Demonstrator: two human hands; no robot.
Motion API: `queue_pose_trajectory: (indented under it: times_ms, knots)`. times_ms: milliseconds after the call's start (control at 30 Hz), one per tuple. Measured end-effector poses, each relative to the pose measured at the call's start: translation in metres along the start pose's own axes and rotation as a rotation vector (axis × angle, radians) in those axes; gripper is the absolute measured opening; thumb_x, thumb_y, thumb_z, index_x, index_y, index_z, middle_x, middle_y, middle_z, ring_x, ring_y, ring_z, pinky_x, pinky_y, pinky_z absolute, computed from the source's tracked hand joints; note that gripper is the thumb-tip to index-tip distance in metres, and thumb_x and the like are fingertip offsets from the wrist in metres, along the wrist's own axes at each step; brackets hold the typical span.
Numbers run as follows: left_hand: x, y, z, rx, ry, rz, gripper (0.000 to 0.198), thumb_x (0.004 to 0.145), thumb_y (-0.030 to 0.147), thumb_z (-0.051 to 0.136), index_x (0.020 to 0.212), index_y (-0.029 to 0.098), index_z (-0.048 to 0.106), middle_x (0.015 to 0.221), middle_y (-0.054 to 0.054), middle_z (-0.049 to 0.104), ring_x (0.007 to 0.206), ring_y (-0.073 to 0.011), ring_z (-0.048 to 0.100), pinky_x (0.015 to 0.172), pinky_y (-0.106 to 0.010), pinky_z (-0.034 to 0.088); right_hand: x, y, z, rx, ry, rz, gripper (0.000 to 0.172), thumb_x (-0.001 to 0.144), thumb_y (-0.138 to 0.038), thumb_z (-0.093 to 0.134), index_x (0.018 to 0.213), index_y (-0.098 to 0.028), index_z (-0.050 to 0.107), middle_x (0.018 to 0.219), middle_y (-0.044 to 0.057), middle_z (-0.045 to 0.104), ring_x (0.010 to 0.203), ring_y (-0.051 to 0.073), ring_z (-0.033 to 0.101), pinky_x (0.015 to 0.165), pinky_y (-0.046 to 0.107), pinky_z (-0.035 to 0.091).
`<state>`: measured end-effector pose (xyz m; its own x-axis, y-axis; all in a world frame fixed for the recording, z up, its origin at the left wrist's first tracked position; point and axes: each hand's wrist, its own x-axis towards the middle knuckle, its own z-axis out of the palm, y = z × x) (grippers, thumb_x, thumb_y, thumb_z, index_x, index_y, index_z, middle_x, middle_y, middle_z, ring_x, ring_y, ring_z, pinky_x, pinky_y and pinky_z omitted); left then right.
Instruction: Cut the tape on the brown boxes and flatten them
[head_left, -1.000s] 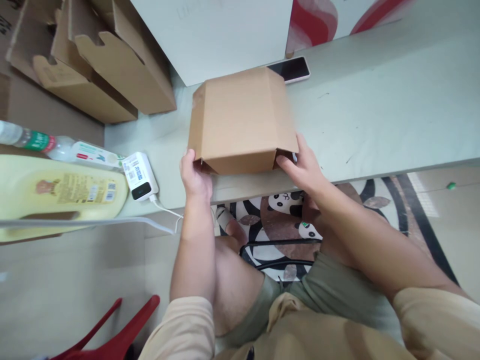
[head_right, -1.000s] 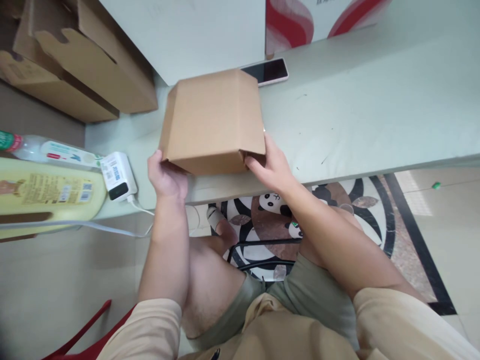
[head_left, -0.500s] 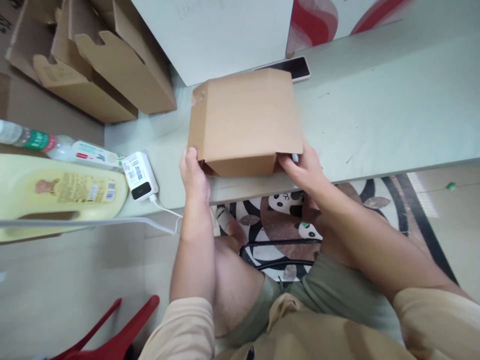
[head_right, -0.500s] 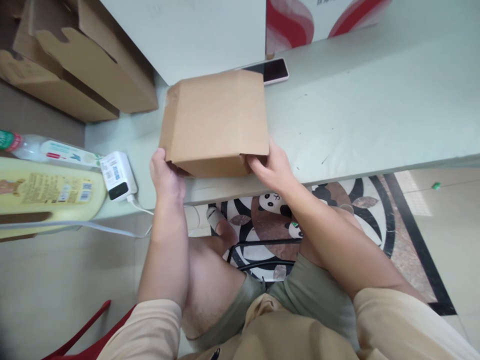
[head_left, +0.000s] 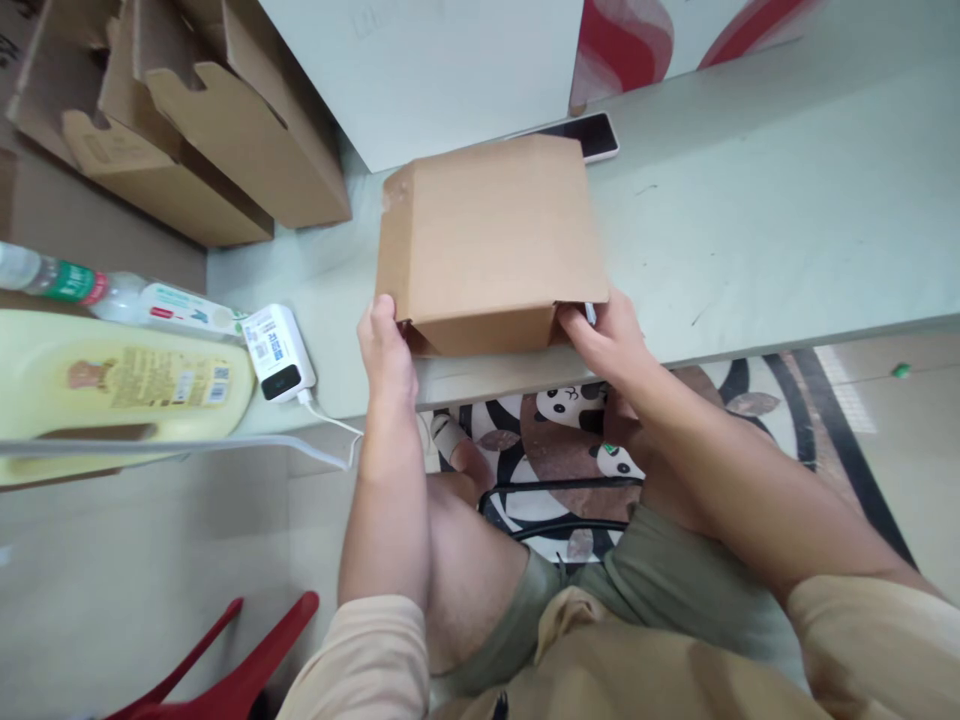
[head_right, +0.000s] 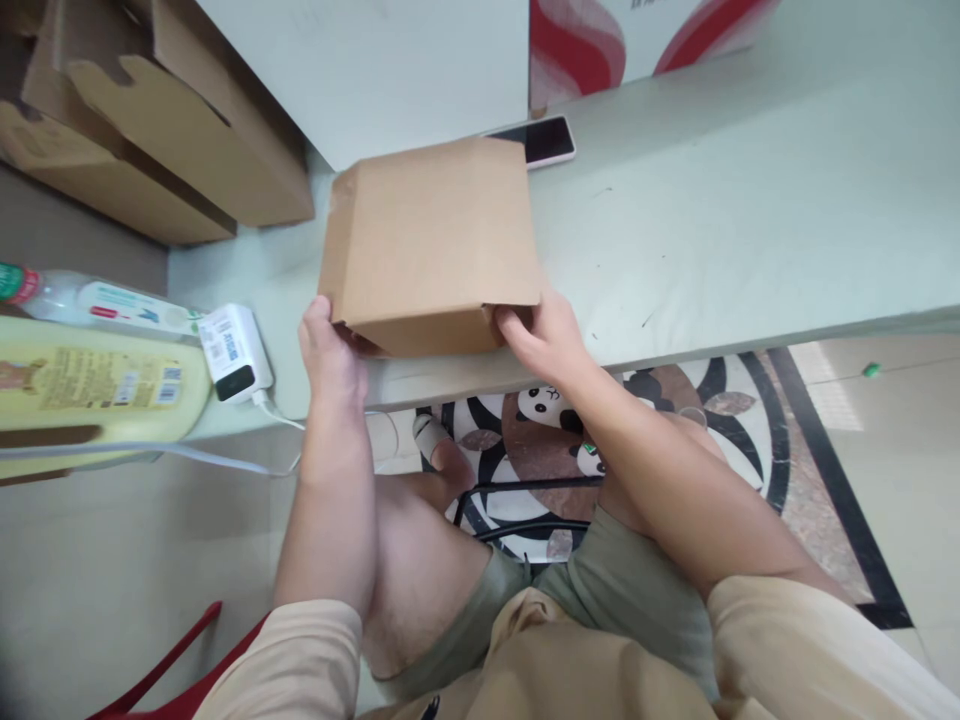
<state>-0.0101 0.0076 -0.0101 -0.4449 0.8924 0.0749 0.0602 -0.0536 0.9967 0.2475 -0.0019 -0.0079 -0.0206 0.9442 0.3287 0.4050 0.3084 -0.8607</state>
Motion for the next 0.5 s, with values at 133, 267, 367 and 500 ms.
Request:
queue_pose_trajectory:
  times_ms: [133, 267, 367, 500]
  knots:
    - [-0.0001, 0.0032, 0.0019, -0.055, 0.039, -0.017, 0.05, 0.079, 0.069, 0.067, 0.077, 0.02, 0.056, 0.075, 0.0, 0.055, 0.069, -0.0128, 0.053, 0.06, -0.025, 0.04, 0.0, -0.0014, -0.0009, -0.003, 0.001, 0.01, 0.012, 0.08, -0.033, 0.052, 0.082, -0.022, 0.055, 0.077, 0.004, 0.068, 0.074, 0.022, 0.064, 0.067, 0.036, 0.049]
    - [0.0001, 0.0044, 0.0026, -0.071, 0.03, -0.021, 0.049, 0.079, 0.066, 0.069, 0.074, 0.02, 0.054, 0.073, 0.0, 0.053, 0.068, -0.0121, 0.05, 0.06, -0.025, 0.039, 0.0004, -0.0041, -0.0017, 0.007, -0.012, 0.022, 0.011, 0.079, -0.032, 0.052, 0.078, -0.022, 0.054, 0.074, 0.004, 0.067, 0.072, 0.022, 0.063, 0.066, 0.036, 0.048]
    - [0.0002, 0.0037, 0.0025, -0.082, 0.045, -0.014, 0.048, 0.078, 0.063, 0.071, 0.072, 0.019, 0.052, 0.073, 0.002, 0.051, 0.066, -0.0108, 0.049, 0.06, -0.024, 0.038, 0.0006, -0.0054, -0.0015, 0.003, -0.014, 0.04, 0.013, 0.078, -0.035, 0.052, 0.076, -0.022, 0.053, 0.073, 0.004, 0.066, 0.071, 0.022, 0.063, 0.065, 0.036, 0.048]
    - [0.0006, 0.0018, 0.0019, -0.115, 0.056, -0.022, 0.049, 0.076, 0.06, 0.074, 0.07, 0.019, 0.048, 0.07, 0.003, 0.046, 0.064, -0.0097, 0.046, 0.059, -0.023, 0.036, 0.0008, -0.0057, -0.001, 0.001, -0.007, 0.063, 0.013, 0.076, -0.035, 0.052, 0.076, -0.022, 0.053, 0.074, 0.004, 0.068, 0.073, 0.022, 0.063, 0.066, 0.036, 0.047]
